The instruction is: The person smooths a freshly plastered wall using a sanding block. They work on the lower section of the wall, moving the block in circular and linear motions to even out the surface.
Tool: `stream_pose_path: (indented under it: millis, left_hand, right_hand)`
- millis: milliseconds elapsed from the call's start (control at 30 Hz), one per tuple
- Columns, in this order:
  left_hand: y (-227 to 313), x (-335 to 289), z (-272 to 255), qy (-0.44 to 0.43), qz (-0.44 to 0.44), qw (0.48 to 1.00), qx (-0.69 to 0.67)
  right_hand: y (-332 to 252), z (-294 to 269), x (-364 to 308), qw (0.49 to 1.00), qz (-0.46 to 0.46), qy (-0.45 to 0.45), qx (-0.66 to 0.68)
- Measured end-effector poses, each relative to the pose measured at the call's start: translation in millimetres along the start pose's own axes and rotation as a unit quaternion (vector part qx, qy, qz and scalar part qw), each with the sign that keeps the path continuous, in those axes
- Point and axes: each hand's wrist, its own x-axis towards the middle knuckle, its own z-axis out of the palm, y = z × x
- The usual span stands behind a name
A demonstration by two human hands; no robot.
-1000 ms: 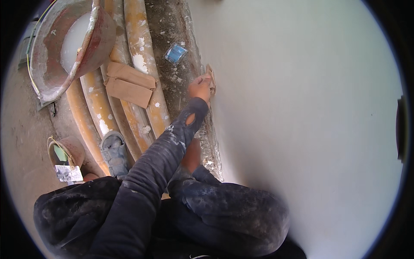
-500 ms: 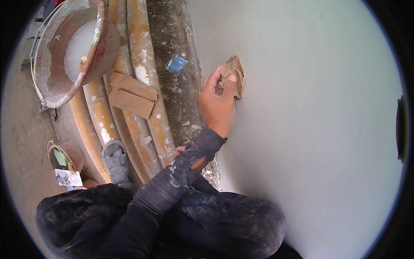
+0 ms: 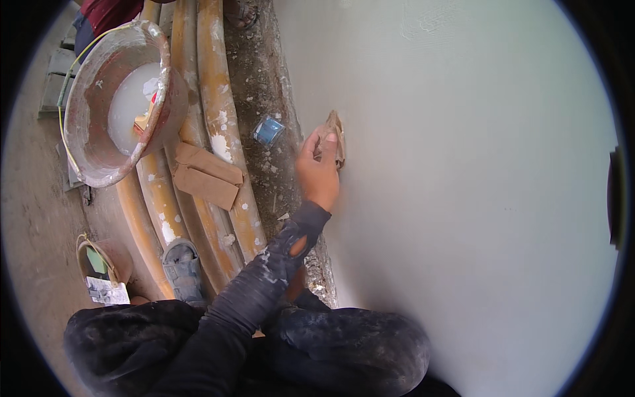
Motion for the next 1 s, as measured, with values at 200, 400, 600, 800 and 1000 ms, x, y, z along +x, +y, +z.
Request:
stream_pose_path:
  millis: [200,400,600,800,1000]
  left_hand:
    - [49.0,-41.4,14.2,-0.005,0.107,0.994,0.037]
    - [-2.9,-11.3,-3.2,0.043,0.032,0.996,0.074]
    - [81.9,-88.9,16.9,-0.043,0.174,0.983,0.049]
    - [34.1,-35.6,-1.6,-0.015,0.046,0.999,0.02]
    - [107.9,-104.4,17.5,-0.085,0.225,0.97,0.022]
  right_hand:
    - [5.2,1.3,-0.7,1.0,-0.004,-0.002,0.003]
    - [-0.8,2.6,-1.7,1.0,-0.019,-0.011,-0.004]
    - [13.4,3.0,-8.8,1.0,-0.014,-0.003,0.022]
    - [-4.7,-3.6,-3.2,0.999,-0.032,-0.001,-0.006]
    - [-1.5,-3.1,-7.3,1.0,-0.01,0.001,0.019]
